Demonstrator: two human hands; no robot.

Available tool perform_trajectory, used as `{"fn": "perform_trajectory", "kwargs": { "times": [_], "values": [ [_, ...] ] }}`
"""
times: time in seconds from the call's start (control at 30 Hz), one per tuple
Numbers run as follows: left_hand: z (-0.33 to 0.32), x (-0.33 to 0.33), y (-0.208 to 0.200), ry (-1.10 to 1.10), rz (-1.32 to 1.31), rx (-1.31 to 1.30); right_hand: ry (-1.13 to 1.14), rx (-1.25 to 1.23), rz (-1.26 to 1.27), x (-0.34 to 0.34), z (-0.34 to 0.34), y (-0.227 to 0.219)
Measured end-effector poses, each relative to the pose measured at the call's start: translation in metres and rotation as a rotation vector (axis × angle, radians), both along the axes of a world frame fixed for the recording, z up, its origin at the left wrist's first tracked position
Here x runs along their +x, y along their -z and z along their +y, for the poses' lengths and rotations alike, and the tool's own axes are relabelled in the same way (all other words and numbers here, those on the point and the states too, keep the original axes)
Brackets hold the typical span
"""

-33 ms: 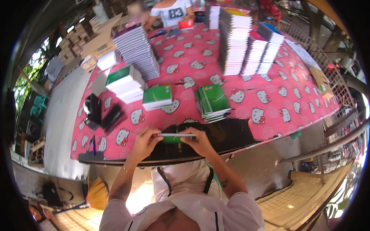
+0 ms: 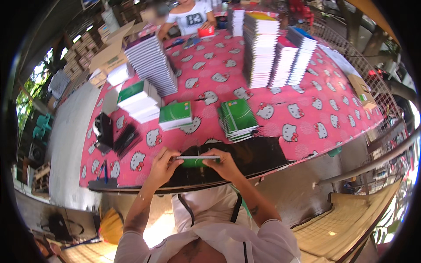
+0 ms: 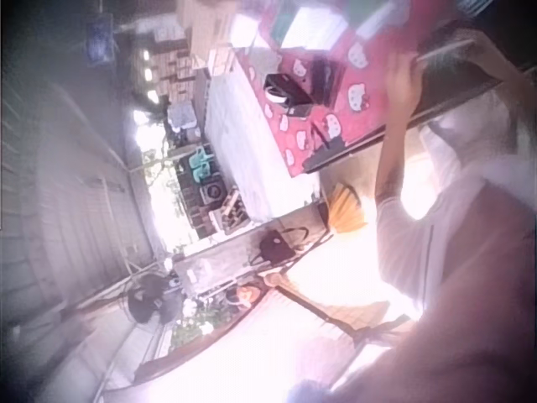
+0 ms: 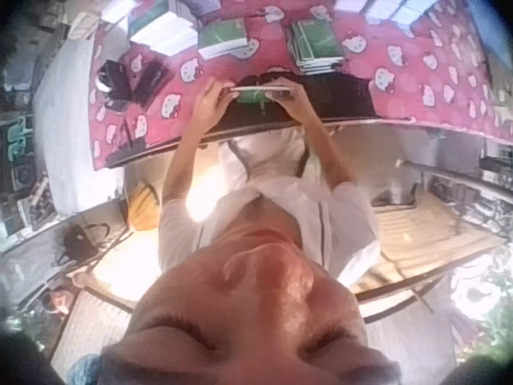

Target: The person takes stacks of green notebooks from a cardboard box and places them on a table. They then use a handheld device to apply a small tag or staple to the edge of each notebook individually, creating a new stack of processed notebooks.

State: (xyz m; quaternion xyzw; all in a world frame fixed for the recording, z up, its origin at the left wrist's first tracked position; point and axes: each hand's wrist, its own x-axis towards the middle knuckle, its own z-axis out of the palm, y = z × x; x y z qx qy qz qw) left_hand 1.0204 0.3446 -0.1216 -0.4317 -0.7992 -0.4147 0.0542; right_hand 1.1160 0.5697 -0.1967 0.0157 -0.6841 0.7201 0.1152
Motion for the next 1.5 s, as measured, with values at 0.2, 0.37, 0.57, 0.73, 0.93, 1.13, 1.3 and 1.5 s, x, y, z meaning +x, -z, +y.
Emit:
{"fn": "perform_trajectory", "kwargs": {
  "times": [0.2,0.37,0.57,0.73,0.93,1.13,1.3,1.5],
  "values": [
    [-0.009,-0.017,0.017,-0.045,0.193,-0.357,0.043,0.050,0.048,0.004,-0.021,-0.009],
    [0.008,0.045,0.055,-0.277,0.495,-0.559,0.241,0.091,0.044,0.009,-0.019,-0.020],
    [0.025,0.025,0.031,-0.274,0.429,-0.545,0.170,0.041,-0.011,0.004,-0.023,-0.014],
    [0.018,0.035,0.044,-0.319,0.603,-0.482,0.166,0.106,0.093,0.000,-0.022,-0.015],
    [0.013,0.066,0.064,-0.139,0.554,-0.466,0.123,0.034,-0.003,0.001,-0.019,-0.017],
    [0.023,0.048,0.040,-0.219,0.551,-0.479,0.074,-0.088,0.017,0.000,-0.023,-0.027],
    [0.036,0.023,0.014,-0.329,0.450,-0.364,0.034,0.139,0.019,0.000,-0.024,-0.024],
    [0.022,0.045,0.050,-0.092,0.460,-0.333,-0.020,0.159,0.003,0.003,-0.003,-0.005]
  ]
}}
